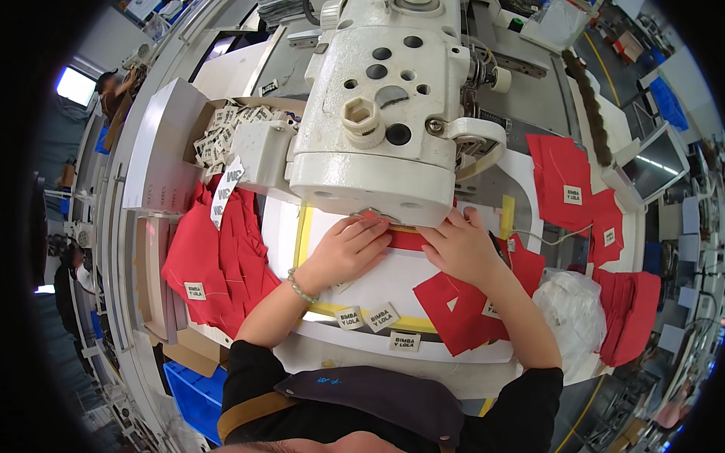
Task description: The person uses an industrial sewing machine to attach small white rectangular labels to red fabric pieces. They pick up a label, place it on a red piece, and guide the fabric under the machine's presser foot to sew it in place. The person repeats this process for multiple items, stacking the finished pieces to the left.
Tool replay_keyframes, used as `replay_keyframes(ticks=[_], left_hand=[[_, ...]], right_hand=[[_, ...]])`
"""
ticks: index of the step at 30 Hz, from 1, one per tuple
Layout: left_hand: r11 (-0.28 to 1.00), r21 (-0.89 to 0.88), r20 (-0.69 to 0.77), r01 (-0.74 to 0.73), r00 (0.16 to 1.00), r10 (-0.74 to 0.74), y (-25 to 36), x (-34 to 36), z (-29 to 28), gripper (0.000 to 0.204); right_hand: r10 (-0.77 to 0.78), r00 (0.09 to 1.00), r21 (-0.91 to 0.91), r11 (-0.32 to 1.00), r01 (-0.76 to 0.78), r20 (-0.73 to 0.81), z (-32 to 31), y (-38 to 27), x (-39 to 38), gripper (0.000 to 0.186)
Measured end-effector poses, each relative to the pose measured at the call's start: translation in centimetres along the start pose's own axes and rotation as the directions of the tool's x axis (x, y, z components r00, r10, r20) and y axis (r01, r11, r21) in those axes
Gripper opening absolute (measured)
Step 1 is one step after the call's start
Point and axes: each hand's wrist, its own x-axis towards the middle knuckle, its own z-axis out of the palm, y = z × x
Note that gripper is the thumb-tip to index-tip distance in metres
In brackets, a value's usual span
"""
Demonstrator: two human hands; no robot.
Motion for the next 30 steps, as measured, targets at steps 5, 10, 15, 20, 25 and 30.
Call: replay_keyframes(ticks=[5, 10, 15, 20, 25, 30], left_hand=[[1.0, -0.009, 0.03, -0.01, 0.999, 0.01, 0.2, 0.0, 0.2, 0.03], [0.997, -0.041, 0.068, 0.069, 0.995, -0.066, -0.1, 0.1, -0.8, 0.031], [0.989, -0.055, 0.04, 0.135, 0.99, -0.133, -0.9, -0.1, -1.6, 0.024], [0.948, -0.163, 0.025, 0.274, 0.962, -0.273, -1.5, -1.0, -2.2, 0.021], [0.902, -0.194, 0.136, 0.384, 0.922, -0.363, -1.6, -1.3, -3.0, 0.02], [0.759, -0.438, 0.295, 0.481, 0.875, -0.385, -2.9, -1.9, -4.1, 0.019]], right_hand=[[0.033, 0.992, 0.056, 0.998, -0.027, -0.126, 1.0, 0.5, -0.5, 0.025], [0.148, 0.951, 0.044, 0.989, -0.142, -0.27, 0.6, 0.6, 0.2, 0.016], [0.222, 0.938, 0.066, 0.975, -0.212, -0.265, 0.7, 0.7, 0.3, 0.016], [0.211, 0.954, 0.078, 0.977, -0.198, -0.211, 1.6, 0.5, 0.7, 0.017], [0.185, 0.969, 0.11, 0.98, -0.168, -0.162, 2.4, -0.4, 2.2, 0.022], [0.149, 0.976, -0.015, 0.988, -0.153, -0.157, 3.3, 0.2, 3.1, 0.033]])
